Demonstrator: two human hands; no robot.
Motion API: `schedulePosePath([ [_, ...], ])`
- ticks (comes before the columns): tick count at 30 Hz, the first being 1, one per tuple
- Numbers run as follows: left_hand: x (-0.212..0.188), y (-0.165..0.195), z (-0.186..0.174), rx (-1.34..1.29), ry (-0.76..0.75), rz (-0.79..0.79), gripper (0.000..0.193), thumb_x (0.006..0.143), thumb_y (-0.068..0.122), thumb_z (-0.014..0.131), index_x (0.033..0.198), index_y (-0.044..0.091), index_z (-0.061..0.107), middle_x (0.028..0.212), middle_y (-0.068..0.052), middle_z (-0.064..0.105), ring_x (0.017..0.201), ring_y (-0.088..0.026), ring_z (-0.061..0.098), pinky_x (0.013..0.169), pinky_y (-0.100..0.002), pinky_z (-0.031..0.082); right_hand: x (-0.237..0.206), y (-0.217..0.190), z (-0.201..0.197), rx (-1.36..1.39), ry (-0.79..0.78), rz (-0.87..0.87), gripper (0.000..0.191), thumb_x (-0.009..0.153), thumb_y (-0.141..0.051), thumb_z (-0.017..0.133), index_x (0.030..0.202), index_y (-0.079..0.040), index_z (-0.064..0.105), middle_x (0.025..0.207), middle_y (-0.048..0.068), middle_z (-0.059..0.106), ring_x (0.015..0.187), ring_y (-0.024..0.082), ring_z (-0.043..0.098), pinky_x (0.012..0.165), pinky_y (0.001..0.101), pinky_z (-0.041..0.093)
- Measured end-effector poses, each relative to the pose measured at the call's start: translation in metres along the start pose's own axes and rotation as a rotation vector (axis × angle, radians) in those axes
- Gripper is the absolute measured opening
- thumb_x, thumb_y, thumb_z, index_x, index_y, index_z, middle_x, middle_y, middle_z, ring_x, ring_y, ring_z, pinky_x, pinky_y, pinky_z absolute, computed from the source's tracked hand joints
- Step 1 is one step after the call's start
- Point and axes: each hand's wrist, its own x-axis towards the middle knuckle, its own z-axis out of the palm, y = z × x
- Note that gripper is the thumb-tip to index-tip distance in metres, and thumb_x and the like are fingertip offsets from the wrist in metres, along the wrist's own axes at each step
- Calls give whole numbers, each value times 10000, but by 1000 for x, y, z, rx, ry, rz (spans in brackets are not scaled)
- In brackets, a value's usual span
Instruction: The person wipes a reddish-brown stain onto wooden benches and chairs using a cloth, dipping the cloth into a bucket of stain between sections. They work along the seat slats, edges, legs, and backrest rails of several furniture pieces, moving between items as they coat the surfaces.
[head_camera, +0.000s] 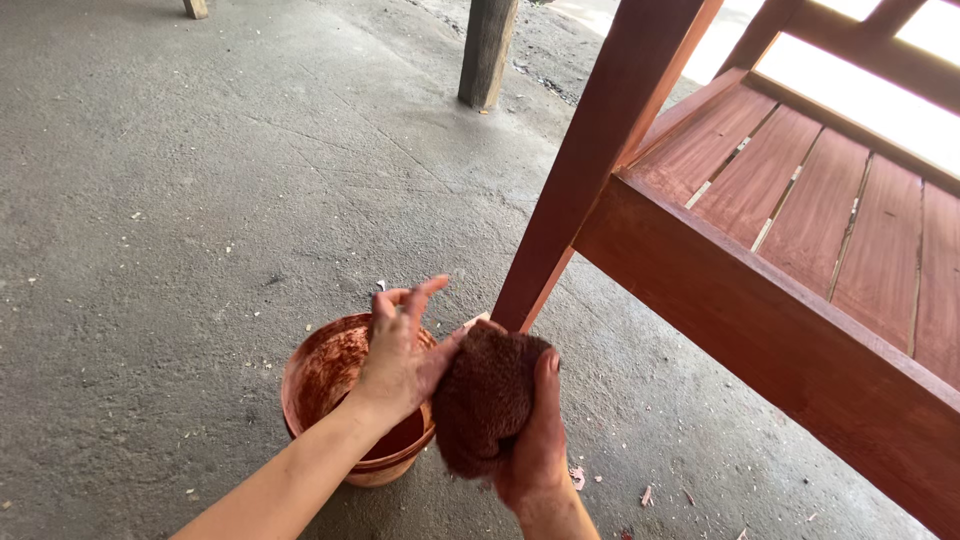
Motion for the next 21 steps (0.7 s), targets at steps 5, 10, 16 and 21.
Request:
schedulePosePath([
  [5,7,23,-14,119,95,-47,568,865,341,677,1368,162,481,1325,-124,347,1210,-279,425,996,-483,510,35,-59,32,-732,140,-471,488,912,-472,690,1223,-96,666,1098,108,762,1000,265,726,854,420,610],
  [10,24,62,-26,303,205,173,568,823,236,711,1347,139,514,1280,-144,355,1180,-312,390,1045,-508,371,64,-162,73,-1921,44,-1551,412,759,-344,892,1106,-166,758,1216,49,745,984,261,662,778,363,569],
  [16,42,83,-36,264,343,373,552,840,218,709,1343,108,511,1275,-170,356,1197,-335,370,1087,-516,286,119,-247,122,-2308,-29,-2235,246,981,-439,824,1132,-256,757,1322,35,650,1168,255,581,926,461,544],
  [21,33,69,-36,265,316,357,545,835,205,711,1341,120,524,1274,-158,364,1198,-334,370,1087,-523,262,137,-232,88,-2578,48,-2071,104,1065,-325,726,1135,-262,771,1355,40,636,1261,278,506,996,498,413],
])
